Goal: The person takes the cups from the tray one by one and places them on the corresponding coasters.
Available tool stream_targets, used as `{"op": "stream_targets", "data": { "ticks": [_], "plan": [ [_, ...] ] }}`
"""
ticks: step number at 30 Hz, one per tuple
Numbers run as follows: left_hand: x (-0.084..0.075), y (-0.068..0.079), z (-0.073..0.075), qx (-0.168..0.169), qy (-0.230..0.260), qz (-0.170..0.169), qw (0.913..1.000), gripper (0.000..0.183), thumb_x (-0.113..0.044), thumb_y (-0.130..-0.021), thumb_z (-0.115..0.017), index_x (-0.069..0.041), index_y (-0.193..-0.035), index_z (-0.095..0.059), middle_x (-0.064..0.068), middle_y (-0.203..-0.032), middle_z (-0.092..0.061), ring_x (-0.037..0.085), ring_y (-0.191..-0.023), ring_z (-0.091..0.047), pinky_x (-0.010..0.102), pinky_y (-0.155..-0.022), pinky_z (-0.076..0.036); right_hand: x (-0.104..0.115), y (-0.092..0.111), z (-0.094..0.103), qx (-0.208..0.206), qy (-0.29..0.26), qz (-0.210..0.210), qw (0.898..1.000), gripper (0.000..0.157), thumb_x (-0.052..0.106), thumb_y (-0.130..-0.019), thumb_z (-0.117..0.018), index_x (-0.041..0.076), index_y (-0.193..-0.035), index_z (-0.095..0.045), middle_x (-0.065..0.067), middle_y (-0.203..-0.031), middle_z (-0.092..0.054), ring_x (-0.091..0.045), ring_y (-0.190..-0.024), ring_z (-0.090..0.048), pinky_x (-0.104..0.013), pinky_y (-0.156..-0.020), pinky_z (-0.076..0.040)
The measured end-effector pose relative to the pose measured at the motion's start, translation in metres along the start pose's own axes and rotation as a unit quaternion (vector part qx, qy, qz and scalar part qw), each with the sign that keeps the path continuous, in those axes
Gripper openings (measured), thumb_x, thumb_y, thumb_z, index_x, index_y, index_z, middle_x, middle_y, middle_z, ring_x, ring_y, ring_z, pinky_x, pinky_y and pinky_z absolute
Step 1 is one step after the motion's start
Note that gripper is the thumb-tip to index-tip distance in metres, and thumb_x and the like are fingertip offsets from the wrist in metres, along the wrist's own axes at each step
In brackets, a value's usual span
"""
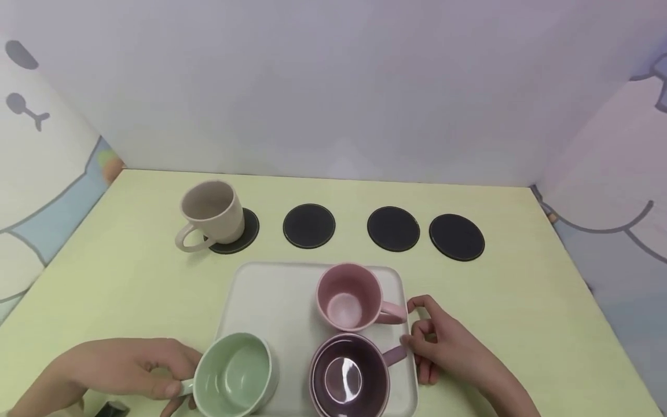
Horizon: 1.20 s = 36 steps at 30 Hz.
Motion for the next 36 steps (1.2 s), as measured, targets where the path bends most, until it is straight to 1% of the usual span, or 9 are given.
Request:
{"op": "stream_targets", "data": {
  "ticks": [5, 9, 13, 20, 24, 28, 31, 33, 36],
  "plan": [
    [0.001, -0.002, 0.001, -0.013, -0.015, -0.01, 0.9998, 0.023, -0.001, -0.102, -0.045, -0.002, -0.09, -0.065, 0.015, -0.1, -0.06, 0.011, -0.103, -0.061, 0.023, -0.094, -0.051, -0.006, -0.001, 0.001, 0.006, -0.006, -0.017, 1.0, 0.051, 0.02, -0.098, -0.06, 0.016, -0.136, -0.025, -0.01, -0.078, -0.063, -0.032, -0.05, -0.065, -0.043, -0.048, -0.054],
    [0.003, 0.001, 0.006, -0.037, -0.004, 0.0, 0.9993, 0.026, 0.003, -0.1, -0.045, -0.001, -0.081, -0.061, 0.015, -0.093, -0.06, 0.005, -0.096, -0.06, 0.02, -0.089, -0.052, -0.01, -0.004, -0.004, 0.0, -0.006, -0.036, 0.999, 0.051, 0.025, -0.098, -0.061, 0.02, -0.135, -0.027, -0.008, -0.079, -0.064, -0.033, -0.052, -0.066, -0.044, -0.05, -0.056],
    [0.006, 0.0, 0.018, -0.06, 0.004, 0.006, 0.9982, 0.032, 0.007, -0.1, -0.041, -0.001, -0.071, -0.055, 0.016, -0.088, -0.059, 0.001, -0.089, -0.057, 0.019, -0.086, -0.051, -0.006, -0.008, -0.005, -0.003, -0.006, -0.025, 1.0, 0.05, 0.024, -0.099, -0.06, 0.017, -0.134, -0.026, -0.01, -0.079, -0.064, -0.032, -0.051, -0.066, -0.044, -0.049, -0.055],
    [0.005, 0.003, 0.03, -0.104, -0.006, 0.01, 0.9945, 0.035, 0.008, -0.1, -0.037, -0.003, -0.07, -0.052, 0.012, -0.082, -0.056, 0.002, -0.082, -0.055, 0.019, -0.08, -0.05, 0.005, -0.017, -0.004, -0.012, 0.001, 0.012, 1.0, 0.05, 0.02, -0.099, -0.059, 0.013, -0.136, -0.026, -0.012, -0.079, -0.063, -0.03, -0.048, -0.065, -0.043, -0.046, -0.054],
    [0.001, 0.005, 0.031, -0.152, 0.004, 0.001, 0.9884, 0.037, 0.01, -0.1, -0.034, -0.003, -0.068, -0.047, 0.012, -0.079, -0.052, 0.014, -0.081, -0.058, 0.025, -0.078, -0.05, 0.006, -0.019, -0.004, -0.003, 0.011, 0.005, 1.0, 0.047, 0.021, -0.099, -0.059, 0.015, -0.135, -0.028, -0.012, -0.08, -0.064, -0.03, -0.049, -0.065, -0.044, -0.047, -0.054],
    [-0.008, 0.008, 0.037, -0.211, -0.013, 0.002, 0.9773, 0.038, 0.009, -0.101, -0.031, -0.004, -0.068, -0.045, 0.011, -0.078, -0.053, 0.024, -0.084, -0.058, 0.033, -0.078, -0.047, 0.009, -0.019, -0.001, -0.003, 0.021, 0.002, 1.0, 0.045, 0.022, -0.1, -0.058, 0.015, -0.134, -0.03, -0.014, -0.08, -0.063, -0.029, -0.049, -0.065, -0.044, -0.047, -0.054],
    [-0.016, 0.008, 0.046, -0.257, -0.035, 0.029, 0.9652, 0.039, 0.004, -0.103, -0.031, -0.006, -0.069, -0.046, 0.014, -0.081, -0.055, 0.024, -0.084, -0.056, 0.032, -0.076, -0.044, 0.01, -0.017, 0.001, -0.003, 0.022, 0.005, 1.0, 0.045, 0.021, -0.1, -0.058, 0.014, -0.135, -0.029, -0.015, -0.079, -0.063, -0.031, -0.05, -0.065, -0.045, -0.047, -0.054],
    [-0.021, 0.008, 0.053, -0.293, -0.049, 0.054, 0.9532, 0.04, -0.002, -0.105, -0.032, -0.006, -0.068, -0.045, 0.018, -0.085, -0.058, 0.023, -0.083, -0.054, 0.031, -0.075, -0.043, 0.009, -0.016, 0.0, -0.006, 0.019, -0.001, 1.0, 0.045, 0.022, -0.1, -0.057, 0.016, -0.135, -0.029, -0.015, -0.08, -0.063, -0.032, -0.051, -0.065, -0.045, -0.049, -0.055],
    [-0.029, 0.006, 0.065, -0.349, -0.062, 0.097, 0.93, 0.043, -0.014, -0.107, -0.034, -0.006, -0.066, -0.045, 0.022, -0.086, -0.06, 0.023, -0.083, -0.054, 0.031, -0.076, -0.041, 0.004, -0.014, -0.002, -0.011, 0.013, -0.014, 1.0, 0.045, 0.023, -0.1, -0.057, 0.019, -0.135, -0.029, -0.015, -0.082, -0.064, -0.035, -0.054, -0.066, -0.046, -0.051, -0.056]
  ]
}}
Point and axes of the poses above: each hand's wrist, its own y-axis away from the middle knuckle, its own z-axis out of the back of the hand, x = y × z, the point moved 8 cm from there along -y, towards the middle knuckle
